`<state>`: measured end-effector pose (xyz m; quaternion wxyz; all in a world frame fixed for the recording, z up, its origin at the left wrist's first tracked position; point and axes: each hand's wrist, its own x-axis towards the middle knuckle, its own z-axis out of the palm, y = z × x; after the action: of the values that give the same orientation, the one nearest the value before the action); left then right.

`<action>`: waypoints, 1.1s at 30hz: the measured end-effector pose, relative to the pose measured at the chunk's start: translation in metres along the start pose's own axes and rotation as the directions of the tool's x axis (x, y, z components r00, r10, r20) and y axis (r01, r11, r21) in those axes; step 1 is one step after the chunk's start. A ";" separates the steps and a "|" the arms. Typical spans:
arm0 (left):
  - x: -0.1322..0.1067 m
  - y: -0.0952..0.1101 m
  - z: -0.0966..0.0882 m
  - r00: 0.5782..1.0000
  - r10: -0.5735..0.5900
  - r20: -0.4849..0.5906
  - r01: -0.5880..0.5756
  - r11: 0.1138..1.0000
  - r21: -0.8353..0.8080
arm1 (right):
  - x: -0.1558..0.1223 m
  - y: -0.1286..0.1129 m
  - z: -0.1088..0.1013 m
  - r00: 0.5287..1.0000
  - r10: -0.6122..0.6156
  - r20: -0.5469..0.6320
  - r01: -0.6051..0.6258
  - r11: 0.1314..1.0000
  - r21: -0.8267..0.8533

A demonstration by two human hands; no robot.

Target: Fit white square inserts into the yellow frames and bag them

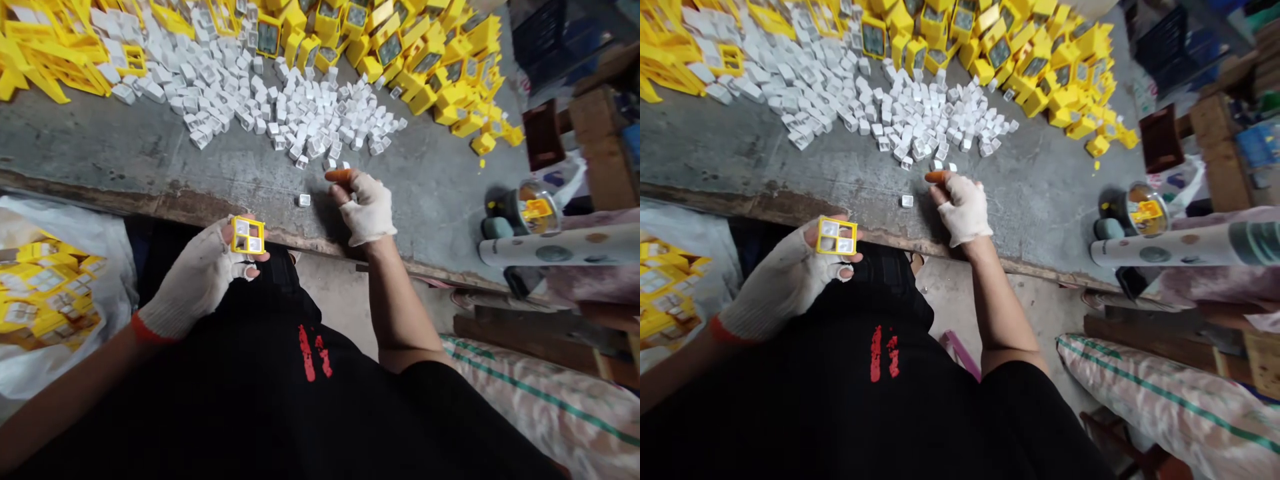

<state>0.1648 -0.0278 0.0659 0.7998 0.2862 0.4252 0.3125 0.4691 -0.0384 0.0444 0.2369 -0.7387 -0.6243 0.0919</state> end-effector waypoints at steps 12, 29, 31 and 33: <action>0.007 -0.011 0.010 0.998 0.035 0.045 -0.031 0.996 -0.088 | -0.021 -0.033 0.011 0.932 -0.361 0.018 0.354 0.922 0.154; 0.005 -0.001 0.006 1.000 0.014 0.013 -0.014 0.999 -0.051 | 0.028 0.032 -0.011 0.994 -0.024 -0.109 0.014 0.995 -0.099; 0.004 0.001 0.007 1.000 0.010 -0.011 -0.010 0.999 -0.039 | 0.053 0.051 -0.014 0.999 -0.046 -0.002 0.045 0.989 -0.144; 0.004 0.001 0.009 0.999 0.039 -0.018 -0.039 0.999 -0.033 | 0.064 0.058 -0.015 0.991 -0.100 0.084 0.111 0.982 -0.150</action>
<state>0.1735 -0.0263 0.0689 0.7945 0.2784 0.4212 0.3375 0.5396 0.0135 0.0405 0.1598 -0.7166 -0.6764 0.0587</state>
